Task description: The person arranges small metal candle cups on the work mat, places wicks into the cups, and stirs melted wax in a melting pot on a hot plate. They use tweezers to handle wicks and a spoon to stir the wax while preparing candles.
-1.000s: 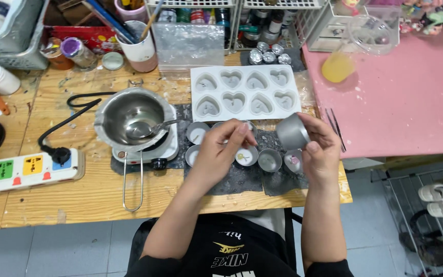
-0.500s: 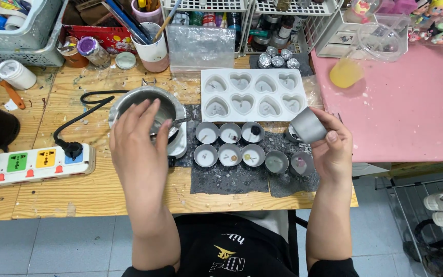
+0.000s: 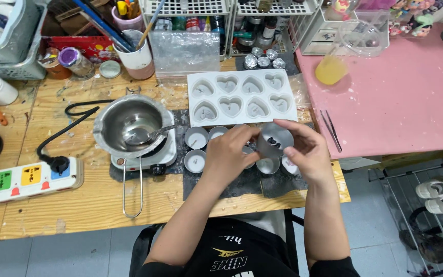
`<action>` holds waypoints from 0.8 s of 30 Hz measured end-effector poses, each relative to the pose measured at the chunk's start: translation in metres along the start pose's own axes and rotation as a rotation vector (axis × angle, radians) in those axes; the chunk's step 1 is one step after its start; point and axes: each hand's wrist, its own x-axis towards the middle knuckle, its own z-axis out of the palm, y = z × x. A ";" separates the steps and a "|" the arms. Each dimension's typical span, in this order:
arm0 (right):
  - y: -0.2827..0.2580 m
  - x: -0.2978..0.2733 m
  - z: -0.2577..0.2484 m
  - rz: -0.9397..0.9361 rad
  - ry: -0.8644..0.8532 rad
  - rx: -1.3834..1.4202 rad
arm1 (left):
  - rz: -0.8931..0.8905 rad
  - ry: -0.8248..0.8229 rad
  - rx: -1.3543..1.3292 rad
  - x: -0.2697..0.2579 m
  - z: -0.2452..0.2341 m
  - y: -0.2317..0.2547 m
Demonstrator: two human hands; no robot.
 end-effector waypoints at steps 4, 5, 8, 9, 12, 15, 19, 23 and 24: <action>-0.013 0.000 0.008 -0.110 -0.074 -0.077 | 0.132 0.035 0.083 -0.004 0.008 -0.019; -0.014 0.000 0.009 -0.112 -0.065 -0.172 | 0.168 0.049 0.096 -0.005 0.010 -0.022; -0.015 0.001 0.011 -0.099 -0.061 -0.296 | 0.196 0.066 0.093 -0.006 0.014 -0.031; -0.015 0.001 0.011 -0.089 -0.066 -0.323 | 0.190 0.069 0.079 -0.007 0.015 -0.034; -0.013 0.005 0.014 -0.110 -0.098 -0.346 | 0.120 0.033 0.063 -0.006 0.019 -0.041; -0.007 0.009 0.016 -0.088 -0.085 -0.326 | -0.035 -0.053 0.008 -0.008 0.028 -0.050; 0.000 0.013 0.011 -0.087 -0.128 -0.322 | -0.244 -0.161 -0.176 -0.014 0.033 -0.062; -0.001 0.014 0.010 -0.096 -0.121 -0.299 | -0.429 -0.315 -0.535 -0.016 0.026 -0.061; -0.002 0.014 0.008 -0.106 -0.127 -0.292 | -0.448 -0.361 -0.664 -0.016 0.025 -0.062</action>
